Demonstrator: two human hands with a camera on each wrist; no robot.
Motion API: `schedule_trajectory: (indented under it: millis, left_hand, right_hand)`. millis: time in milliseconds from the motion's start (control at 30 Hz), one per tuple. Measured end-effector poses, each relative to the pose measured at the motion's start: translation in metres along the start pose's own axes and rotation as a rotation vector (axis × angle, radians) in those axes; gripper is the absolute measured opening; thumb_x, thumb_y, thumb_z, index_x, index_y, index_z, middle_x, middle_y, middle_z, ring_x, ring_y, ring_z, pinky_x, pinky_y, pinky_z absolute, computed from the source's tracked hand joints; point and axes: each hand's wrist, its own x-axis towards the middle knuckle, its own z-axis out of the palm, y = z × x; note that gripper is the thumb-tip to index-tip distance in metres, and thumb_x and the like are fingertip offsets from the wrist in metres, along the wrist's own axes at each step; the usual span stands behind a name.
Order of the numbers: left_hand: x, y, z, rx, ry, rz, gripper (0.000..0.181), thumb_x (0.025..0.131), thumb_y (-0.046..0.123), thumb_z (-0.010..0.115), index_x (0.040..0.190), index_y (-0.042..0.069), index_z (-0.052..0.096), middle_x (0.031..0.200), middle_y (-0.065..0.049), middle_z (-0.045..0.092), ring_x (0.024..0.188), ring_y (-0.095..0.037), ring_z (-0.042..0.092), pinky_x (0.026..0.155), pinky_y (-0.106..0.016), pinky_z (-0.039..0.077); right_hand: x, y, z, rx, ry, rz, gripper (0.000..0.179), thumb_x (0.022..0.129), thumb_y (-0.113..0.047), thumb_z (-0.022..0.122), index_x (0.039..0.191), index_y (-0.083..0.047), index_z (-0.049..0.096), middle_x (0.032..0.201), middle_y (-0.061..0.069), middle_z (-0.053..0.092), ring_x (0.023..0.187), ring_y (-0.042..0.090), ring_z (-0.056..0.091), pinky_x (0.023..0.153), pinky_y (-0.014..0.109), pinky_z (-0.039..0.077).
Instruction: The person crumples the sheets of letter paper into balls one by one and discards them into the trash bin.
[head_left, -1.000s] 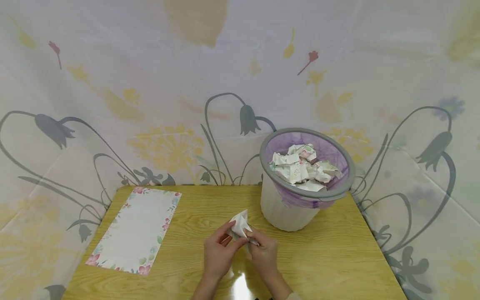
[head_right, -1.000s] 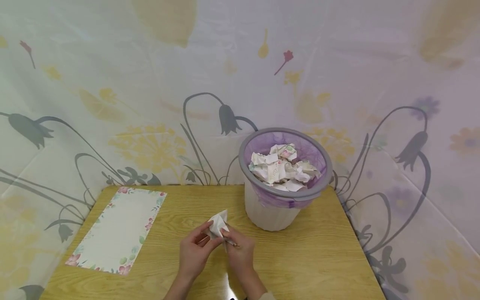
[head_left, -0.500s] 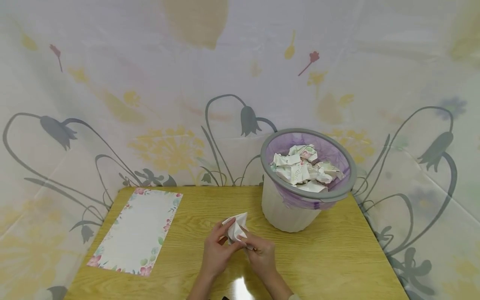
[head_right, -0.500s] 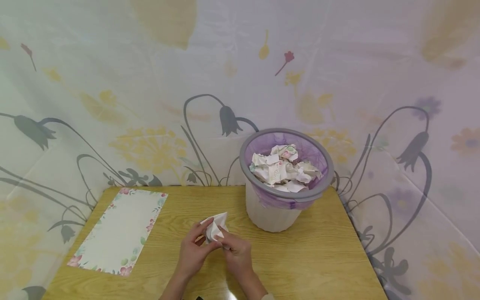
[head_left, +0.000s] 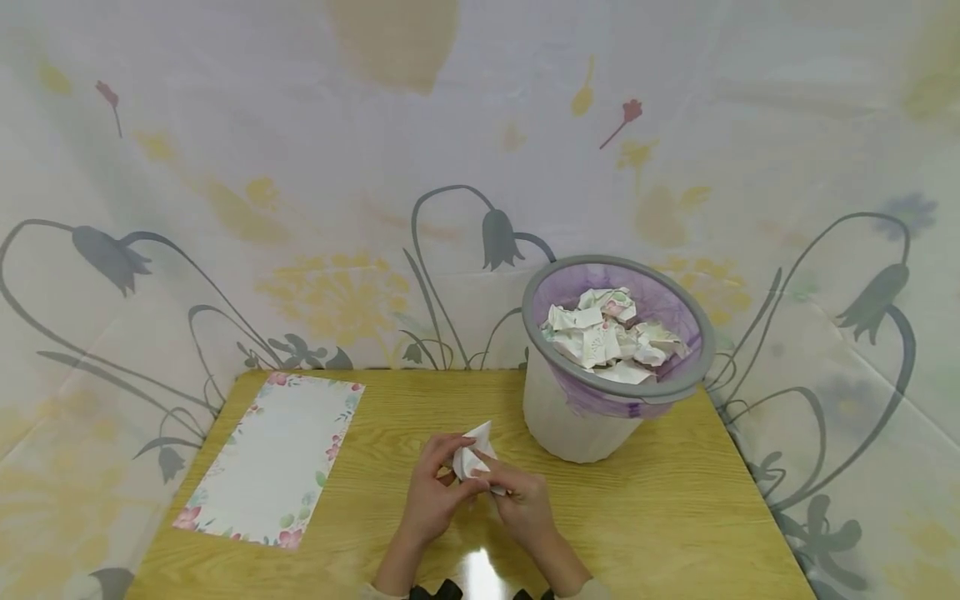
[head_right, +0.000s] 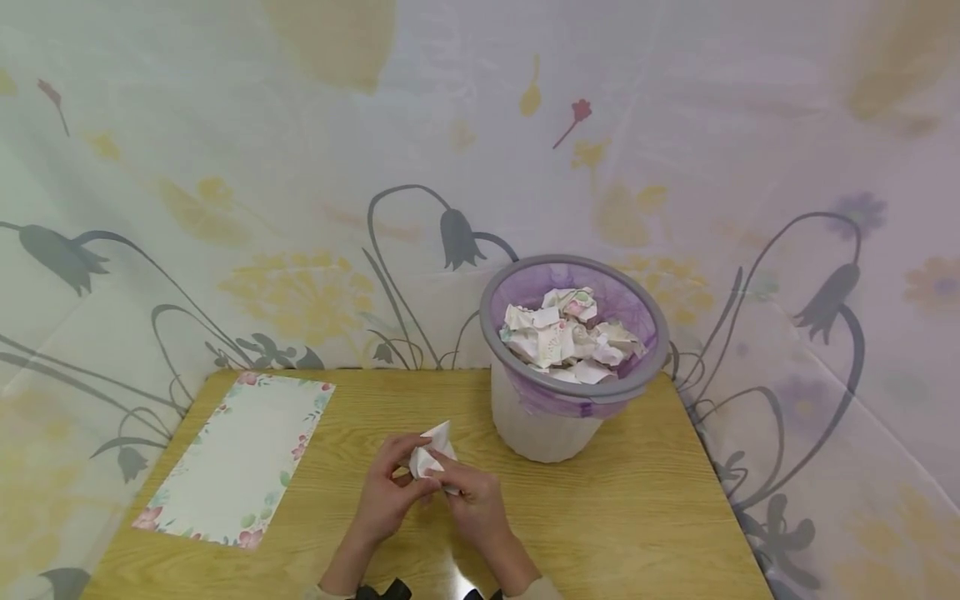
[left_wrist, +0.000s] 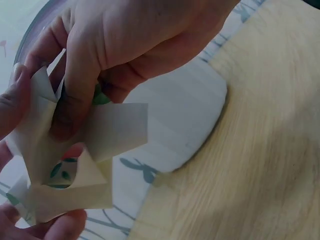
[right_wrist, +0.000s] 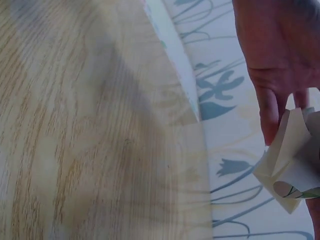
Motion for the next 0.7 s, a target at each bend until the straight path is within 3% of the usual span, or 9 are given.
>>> schedule_trajectory:
  millis: [100,267,500,700]
  left_hand:
    - [-0.001,0.002,0.004,0.003,0.060,0.042,0.044,0.074,-0.006,0.083,0.114,0.001,0.067,0.112,-0.018,0.058,0.094,-0.020,0.059,0.058,-0.034,0.059]
    - [-0.003,0.013,0.010,0.032,0.160,0.102,0.036,0.070,-0.011,0.083,0.101,-0.007,0.065,0.100,-0.022,0.060,0.088,-0.021,0.063,0.056,-0.036,0.059]
    - [-0.002,0.000,0.008,0.016,0.271,0.071,0.032,0.072,-0.014,0.081,0.095,-0.003,0.062,0.103,-0.020,0.062,0.083,-0.019,0.064,0.051,-0.028,0.057]
    - [0.001,-0.005,0.005,-0.041,0.311,0.083,0.028,0.072,-0.011,0.082,0.092,-0.002,0.065,0.099,-0.021,0.065,0.081,-0.019,0.066,0.054,-0.026,0.057]
  right_hand:
    - [-0.001,0.001,0.001,0.004,0.005,0.015,0.026,0.070,0.015,0.078,0.091,0.000,0.078,0.099,0.020,0.073,0.091,0.032,0.072,0.083,0.026,0.055]
    - [0.000,-0.003,0.003,-0.052,0.050,0.059,0.039,0.063,0.021,0.080,0.098,0.005,0.073,0.091,0.019,0.074,0.085,0.024,0.074,0.075,0.021,0.056]
    - [0.016,-0.028,-0.004,-0.072,0.077,0.074,0.044,0.061,0.029,0.076,0.098,0.007,0.069,0.093,0.021,0.072,0.086,0.033,0.072,0.083,0.021,0.055]
    - [0.016,-0.027,-0.012,-0.060,0.049,0.079,0.048,0.057,0.027,0.076,0.101,0.007,0.069,0.098,0.022,0.071,0.090,0.035,0.070,0.091,0.019,0.050]
